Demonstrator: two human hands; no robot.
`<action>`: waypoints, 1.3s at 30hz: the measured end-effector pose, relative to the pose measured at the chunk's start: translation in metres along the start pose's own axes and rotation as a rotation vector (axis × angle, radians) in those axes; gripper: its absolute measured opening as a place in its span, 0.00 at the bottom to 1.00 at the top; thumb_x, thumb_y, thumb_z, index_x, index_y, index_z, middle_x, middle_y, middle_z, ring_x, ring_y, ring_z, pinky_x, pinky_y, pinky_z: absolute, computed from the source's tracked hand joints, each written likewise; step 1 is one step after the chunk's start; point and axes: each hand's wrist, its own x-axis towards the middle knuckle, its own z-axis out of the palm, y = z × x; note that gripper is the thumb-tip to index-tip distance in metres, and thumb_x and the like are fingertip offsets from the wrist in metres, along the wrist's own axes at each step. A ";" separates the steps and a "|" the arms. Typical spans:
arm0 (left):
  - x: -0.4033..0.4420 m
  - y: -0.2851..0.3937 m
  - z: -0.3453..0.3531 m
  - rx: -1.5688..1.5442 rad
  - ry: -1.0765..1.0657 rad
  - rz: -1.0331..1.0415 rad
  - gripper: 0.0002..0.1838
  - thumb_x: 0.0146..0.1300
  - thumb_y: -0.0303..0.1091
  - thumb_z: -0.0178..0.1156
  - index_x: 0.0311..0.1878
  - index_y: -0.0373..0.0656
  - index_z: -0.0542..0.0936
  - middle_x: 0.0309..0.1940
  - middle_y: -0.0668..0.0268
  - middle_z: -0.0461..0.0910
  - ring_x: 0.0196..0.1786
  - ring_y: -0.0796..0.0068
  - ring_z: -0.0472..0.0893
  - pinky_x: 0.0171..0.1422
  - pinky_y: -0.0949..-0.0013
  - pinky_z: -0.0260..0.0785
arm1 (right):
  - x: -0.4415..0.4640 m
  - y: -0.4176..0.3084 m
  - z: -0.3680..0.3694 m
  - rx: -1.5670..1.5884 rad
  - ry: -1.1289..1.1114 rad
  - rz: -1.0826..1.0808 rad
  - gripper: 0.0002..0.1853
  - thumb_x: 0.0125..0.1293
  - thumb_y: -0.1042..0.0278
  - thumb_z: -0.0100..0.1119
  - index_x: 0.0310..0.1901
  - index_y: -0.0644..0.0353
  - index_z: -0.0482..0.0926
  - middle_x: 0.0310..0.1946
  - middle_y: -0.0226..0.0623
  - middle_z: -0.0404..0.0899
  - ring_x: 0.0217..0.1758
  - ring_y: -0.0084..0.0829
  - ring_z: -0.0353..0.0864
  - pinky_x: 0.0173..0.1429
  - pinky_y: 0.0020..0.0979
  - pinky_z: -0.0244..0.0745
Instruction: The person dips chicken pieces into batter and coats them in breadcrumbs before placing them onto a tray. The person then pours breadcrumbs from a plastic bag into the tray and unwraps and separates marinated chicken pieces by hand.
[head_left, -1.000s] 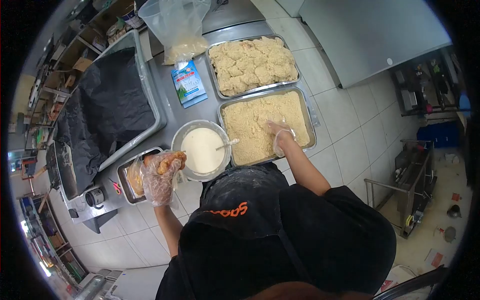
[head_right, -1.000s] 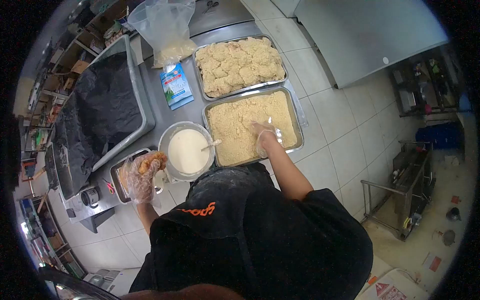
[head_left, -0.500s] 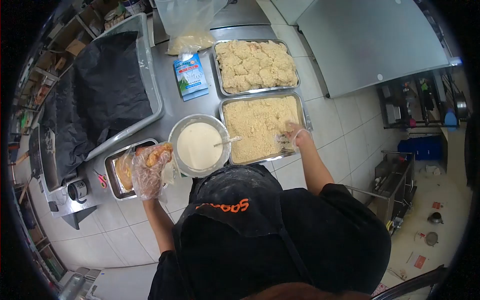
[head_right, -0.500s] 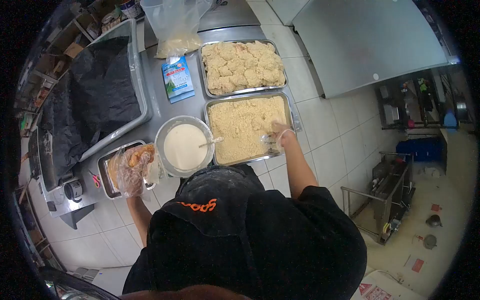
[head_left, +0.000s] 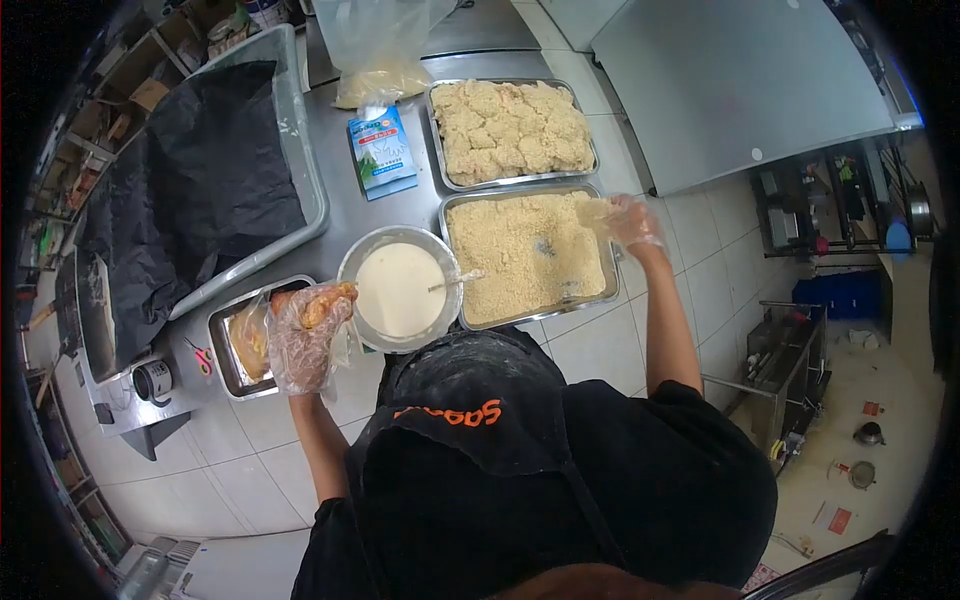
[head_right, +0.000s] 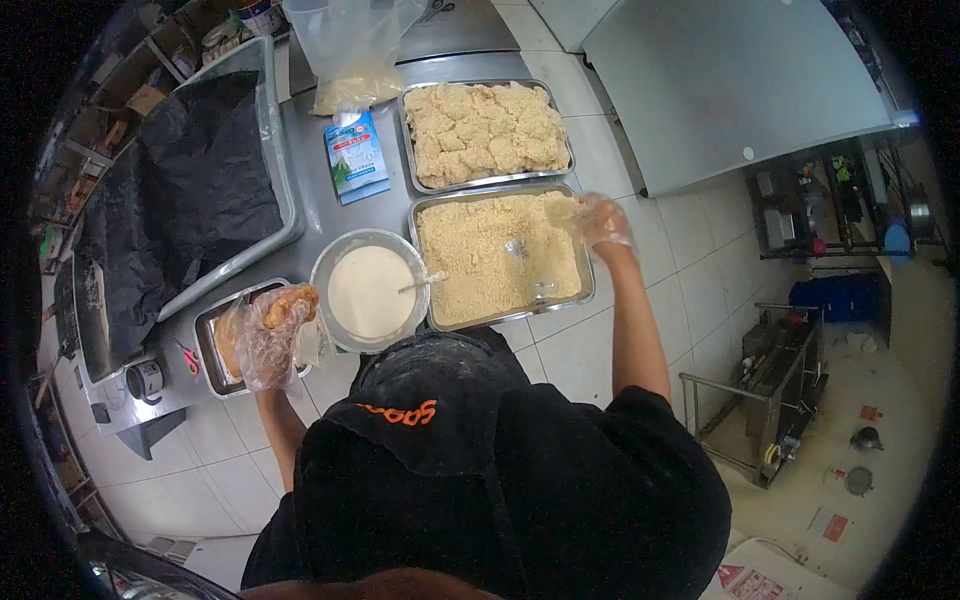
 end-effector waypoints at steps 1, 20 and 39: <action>0.000 -0.001 0.000 0.000 0.000 0.000 0.13 0.59 0.32 0.69 0.46 0.37 0.82 0.42 0.63 0.84 0.45 0.73 0.82 0.53 0.70 0.74 | 0.009 0.011 -0.003 0.044 0.035 -0.092 0.16 0.59 0.58 0.63 0.44 0.57 0.83 0.39 0.48 0.84 0.43 0.48 0.84 0.49 0.42 0.78; -0.002 0.011 0.012 0.271 0.079 -0.046 0.16 0.58 0.39 0.70 0.47 0.42 0.84 0.41 0.65 0.85 0.44 0.71 0.82 0.52 0.68 0.72 | 0.052 -0.021 -0.027 0.086 -0.200 -0.108 0.19 0.51 0.58 0.71 0.45 0.52 0.86 0.33 0.44 0.86 0.37 0.36 0.85 0.46 0.33 0.79; -0.012 0.024 0.122 0.391 0.200 -0.368 0.18 0.56 0.38 0.70 0.47 0.39 0.83 0.40 0.62 0.84 0.41 0.72 0.81 0.47 0.67 0.73 | 0.342 0.053 0.074 -0.413 0.367 -0.908 0.20 0.59 0.68 0.57 0.55 0.52 0.78 0.48 0.33 0.83 0.49 0.34 0.83 0.46 0.34 0.80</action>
